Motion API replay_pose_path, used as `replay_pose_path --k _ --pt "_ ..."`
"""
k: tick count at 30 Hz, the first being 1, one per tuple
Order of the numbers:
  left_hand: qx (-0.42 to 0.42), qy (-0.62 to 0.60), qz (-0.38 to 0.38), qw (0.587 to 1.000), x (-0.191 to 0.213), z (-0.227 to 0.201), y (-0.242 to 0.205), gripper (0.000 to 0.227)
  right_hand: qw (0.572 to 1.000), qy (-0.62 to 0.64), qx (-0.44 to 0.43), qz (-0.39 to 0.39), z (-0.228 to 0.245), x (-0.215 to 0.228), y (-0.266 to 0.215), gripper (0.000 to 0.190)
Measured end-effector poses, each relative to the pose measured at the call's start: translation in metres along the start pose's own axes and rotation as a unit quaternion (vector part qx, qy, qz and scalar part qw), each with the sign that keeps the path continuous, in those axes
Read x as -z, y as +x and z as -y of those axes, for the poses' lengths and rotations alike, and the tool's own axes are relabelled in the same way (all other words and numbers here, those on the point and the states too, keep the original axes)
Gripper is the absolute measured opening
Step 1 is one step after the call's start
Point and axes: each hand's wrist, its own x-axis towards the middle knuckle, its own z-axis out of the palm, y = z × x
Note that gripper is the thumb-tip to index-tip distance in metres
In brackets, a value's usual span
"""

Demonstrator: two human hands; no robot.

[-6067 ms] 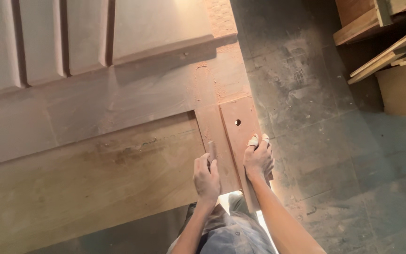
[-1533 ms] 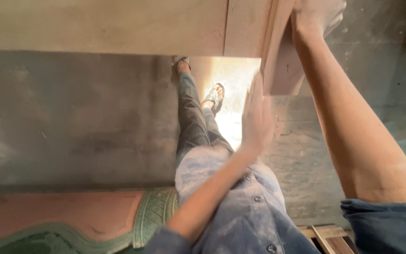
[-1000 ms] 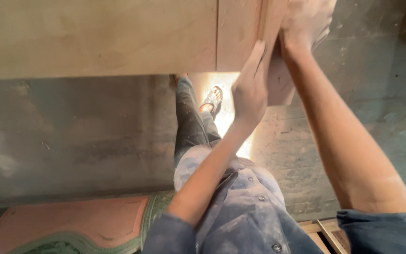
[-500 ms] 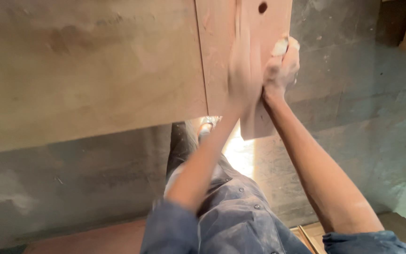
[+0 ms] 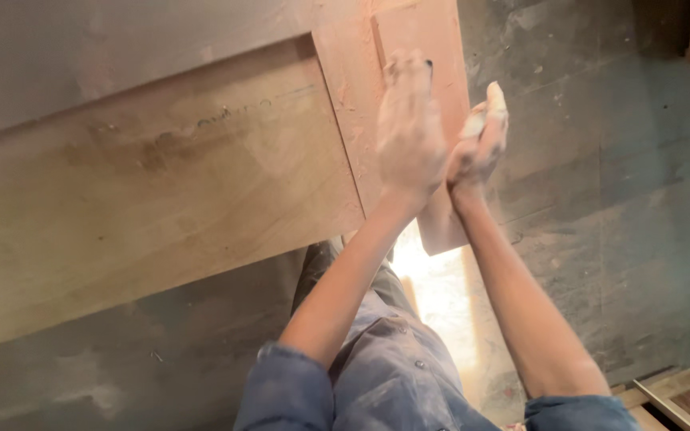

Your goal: The person sands the edges and corners of a large wooden panel using a sanding block. They move the block back and forth along the panel's perimeter, focusing on smoothing the surfaces.

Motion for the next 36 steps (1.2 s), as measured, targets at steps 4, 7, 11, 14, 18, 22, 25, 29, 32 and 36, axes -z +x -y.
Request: replay_pose_path --k 4,7,11,14,18,22,25,29,32,36 --pt "0.051 0.051 -0.038 0.997 0.020 0.033 -0.034 0.059 0.896 -0.349 0.238 0.134 0.037 -0.004 -0.025 0.022" --pt "0.069 0.141 -0.043 0.987 0.023 0.062 -0.050 0.062 0.904 -0.321 0.167 0.226 0.063 -0.030 -0.025 0.067" --pt "0.045 0.205 -0.057 0.976 0.006 0.085 -0.052 0.060 0.875 -0.386 0.194 0.218 0.069 -0.047 -0.013 0.073" --pt "0.046 0.210 -0.077 0.974 -0.002 0.095 -0.058 0.058 0.869 -0.374 0.204 0.254 0.062 -0.020 -0.035 0.072" --pt "0.035 0.216 -0.106 0.970 -0.006 0.093 -0.059 0.055 0.856 -0.369 0.222 0.287 0.064 0.010 -0.049 0.074" --pt "0.035 0.221 -0.102 0.969 -0.005 0.093 -0.054 0.055 0.862 -0.341 0.263 0.268 0.061 -0.039 0.004 0.075" --pt "0.034 0.234 -0.101 0.966 -0.006 0.095 -0.058 0.054 0.859 -0.349 0.250 0.280 0.053 -0.071 0.036 0.073" --pt "0.035 0.225 -0.100 0.969 -0.006 0.092 -0.058 0.055 0.864 -0.325 0.242 0.300 0.061 -0.033 0.010 0.072" --pt "0.024 0.249 -0.107 0.962 -0.002 0.088 -0.052 0.056 0.849 -0.344 0.210 0.342 0.078 -0.004 -0.015 0.078" --pt "0.026 0.225 -0.114 0.967 0.001 0.091 -0.053 0.055 0.866 -0.329 0.244 0.286 0.079 -0.050 0.024 0.074"
